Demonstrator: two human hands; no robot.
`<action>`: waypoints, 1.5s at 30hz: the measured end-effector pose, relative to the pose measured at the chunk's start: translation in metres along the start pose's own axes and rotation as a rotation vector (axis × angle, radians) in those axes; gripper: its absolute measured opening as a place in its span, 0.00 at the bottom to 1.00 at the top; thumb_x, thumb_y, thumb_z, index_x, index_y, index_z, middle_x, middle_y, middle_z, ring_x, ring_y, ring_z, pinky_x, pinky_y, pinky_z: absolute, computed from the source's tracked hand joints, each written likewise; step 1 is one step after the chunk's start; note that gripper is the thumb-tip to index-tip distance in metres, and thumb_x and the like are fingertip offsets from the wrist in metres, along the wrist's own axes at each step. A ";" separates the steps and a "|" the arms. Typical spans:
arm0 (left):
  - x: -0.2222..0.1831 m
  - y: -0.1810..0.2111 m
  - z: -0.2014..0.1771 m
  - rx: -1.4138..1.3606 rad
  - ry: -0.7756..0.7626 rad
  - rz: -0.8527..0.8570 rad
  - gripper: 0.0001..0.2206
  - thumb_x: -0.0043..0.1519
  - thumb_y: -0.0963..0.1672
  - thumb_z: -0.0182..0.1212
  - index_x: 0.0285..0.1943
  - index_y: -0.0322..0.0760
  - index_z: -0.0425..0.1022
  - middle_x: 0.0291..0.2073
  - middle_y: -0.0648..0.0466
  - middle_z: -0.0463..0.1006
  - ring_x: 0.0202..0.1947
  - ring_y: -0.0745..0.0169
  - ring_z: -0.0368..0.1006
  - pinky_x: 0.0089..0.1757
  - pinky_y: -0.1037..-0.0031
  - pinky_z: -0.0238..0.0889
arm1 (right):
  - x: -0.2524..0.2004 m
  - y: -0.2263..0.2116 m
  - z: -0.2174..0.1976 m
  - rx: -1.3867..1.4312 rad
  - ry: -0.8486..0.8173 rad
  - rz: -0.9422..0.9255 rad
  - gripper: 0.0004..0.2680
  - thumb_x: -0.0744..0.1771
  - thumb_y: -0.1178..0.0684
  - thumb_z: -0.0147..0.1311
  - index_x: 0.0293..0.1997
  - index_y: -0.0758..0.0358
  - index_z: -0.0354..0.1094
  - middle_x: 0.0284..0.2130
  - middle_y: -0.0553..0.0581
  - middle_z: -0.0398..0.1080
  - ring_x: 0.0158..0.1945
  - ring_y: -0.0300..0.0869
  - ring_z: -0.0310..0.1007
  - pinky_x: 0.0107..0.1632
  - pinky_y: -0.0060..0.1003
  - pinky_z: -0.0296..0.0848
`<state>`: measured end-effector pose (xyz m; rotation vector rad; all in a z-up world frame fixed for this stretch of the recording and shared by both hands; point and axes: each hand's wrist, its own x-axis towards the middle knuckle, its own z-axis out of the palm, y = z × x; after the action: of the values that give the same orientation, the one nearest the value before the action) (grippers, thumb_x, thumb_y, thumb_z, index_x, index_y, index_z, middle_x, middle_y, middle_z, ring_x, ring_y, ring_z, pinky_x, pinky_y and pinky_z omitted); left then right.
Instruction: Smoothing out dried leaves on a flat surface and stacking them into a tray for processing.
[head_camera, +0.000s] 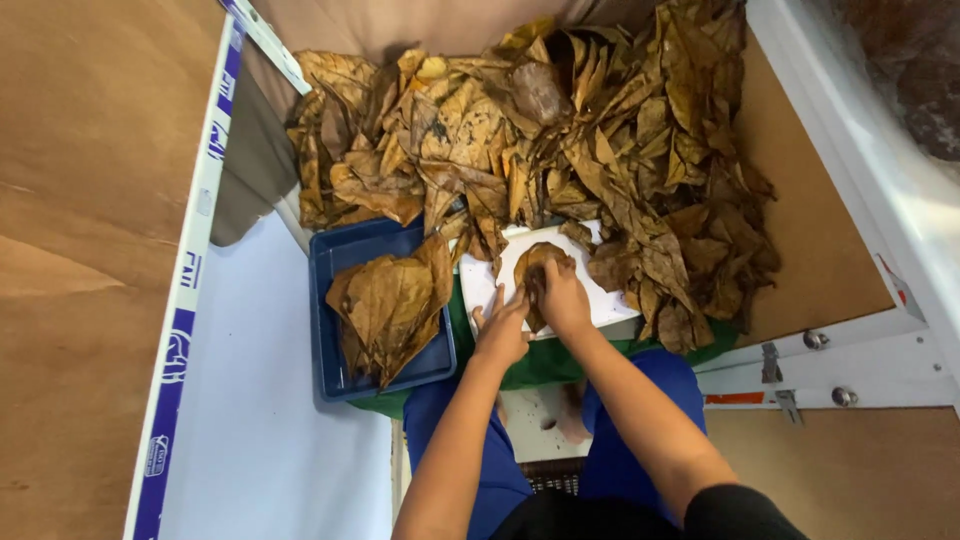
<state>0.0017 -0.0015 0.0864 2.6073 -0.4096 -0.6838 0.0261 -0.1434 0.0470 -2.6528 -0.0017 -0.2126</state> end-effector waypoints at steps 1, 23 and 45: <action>0.002 0.000 0.002 -0.002 -0.010 0.000 0.33 0.63 0.43 0.61 0.79 0.42 0.52 0.80 0.56 0.45 0.79 0.47 0.29 0.63 0.35 0.30 | 0.007 0.006 0.005 0.000 -0.007 0.008 0.11 0.67 0.55 0.54 0.52 0.66 0.59 0.38 0.72 0.71 0.42 0.65 0.77 0.45 0.54 0.78; -0.003 0.007 0.000 0.083 -0.003 -0.015 0.29 0.64 0.45 0.61 0.76 0.43 0.58 0.79 0.60 0.47 0.79 0.48 0.31 0.63 0.34 0.34 | 0.072 0.039 -0.010 0.504 0.139 0.309 0.16 0.72 0.47 0.48 0.60 0.70 0.55 0.49 0.81 0.69 0.56 0.69 0.70 0.55 0.62 0.70; -0.013 0.007 -0.011 -0.116 0.083 0.023 0.38 0.61 0.42 0.65 0.78 0.31 0.47 0.80 0.49 0.41 0.78 0.46 0.36 0.66 0.45 0.36 | 0.025 -0.002 0.017 0.067 -0.109 0.049 0.11 0.65 0.58 0.56 0.47 0.65 0.57 0.40 0.72 0.70 0.50 0.63 0.73 0.52 0.52 0.76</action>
<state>-0.0050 0.0011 0.1032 2.5074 -0.3633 -0.5717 0.0531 -0.1342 0.0370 -2.5909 0.0196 -0.0505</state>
